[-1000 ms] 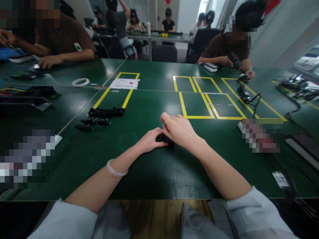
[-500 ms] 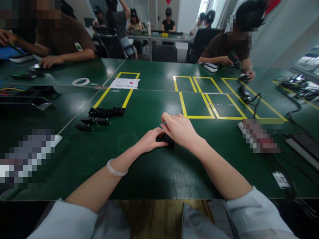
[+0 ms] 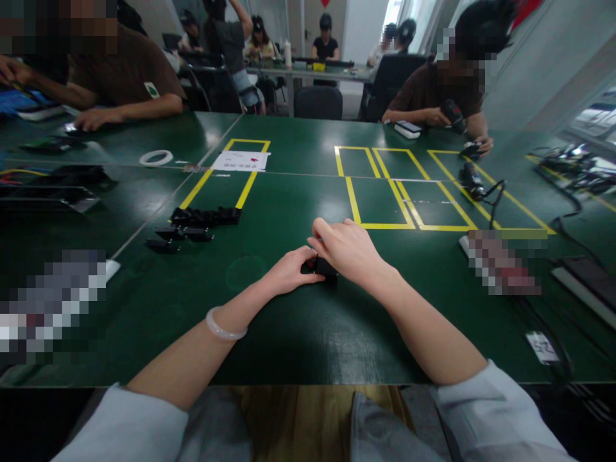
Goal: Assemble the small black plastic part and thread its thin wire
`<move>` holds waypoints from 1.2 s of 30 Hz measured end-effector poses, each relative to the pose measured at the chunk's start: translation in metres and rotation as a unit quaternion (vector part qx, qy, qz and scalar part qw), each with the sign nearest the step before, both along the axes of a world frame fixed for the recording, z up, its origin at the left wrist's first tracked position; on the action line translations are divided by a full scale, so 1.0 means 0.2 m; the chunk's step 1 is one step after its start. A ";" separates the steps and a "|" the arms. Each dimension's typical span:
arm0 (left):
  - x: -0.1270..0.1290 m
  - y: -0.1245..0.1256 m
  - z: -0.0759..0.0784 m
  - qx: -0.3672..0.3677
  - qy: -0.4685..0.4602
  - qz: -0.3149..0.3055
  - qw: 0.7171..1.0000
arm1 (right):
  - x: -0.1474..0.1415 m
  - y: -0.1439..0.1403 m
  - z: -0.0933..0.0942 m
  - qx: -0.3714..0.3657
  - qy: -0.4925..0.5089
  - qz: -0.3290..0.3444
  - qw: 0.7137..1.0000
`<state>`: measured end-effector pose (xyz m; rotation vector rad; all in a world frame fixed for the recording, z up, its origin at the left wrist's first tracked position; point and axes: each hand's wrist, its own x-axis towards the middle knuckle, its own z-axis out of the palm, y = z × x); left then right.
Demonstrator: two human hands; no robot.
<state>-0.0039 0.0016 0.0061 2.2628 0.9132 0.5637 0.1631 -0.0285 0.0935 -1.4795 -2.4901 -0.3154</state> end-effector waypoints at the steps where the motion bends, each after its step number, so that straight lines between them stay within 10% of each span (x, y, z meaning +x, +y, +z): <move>1: 0.00 0.00 0.00 -0.001 0.000 0.000 1.000 | 0.00 0.00 0.00 0.001 -0.003 -0.002 1.000; 36: 0.00 0.00 0.01 -0.008 -0.004 -0.004 1.000 | -0.01 -0.02 0.02 -0.017 0.008 0.001 1.000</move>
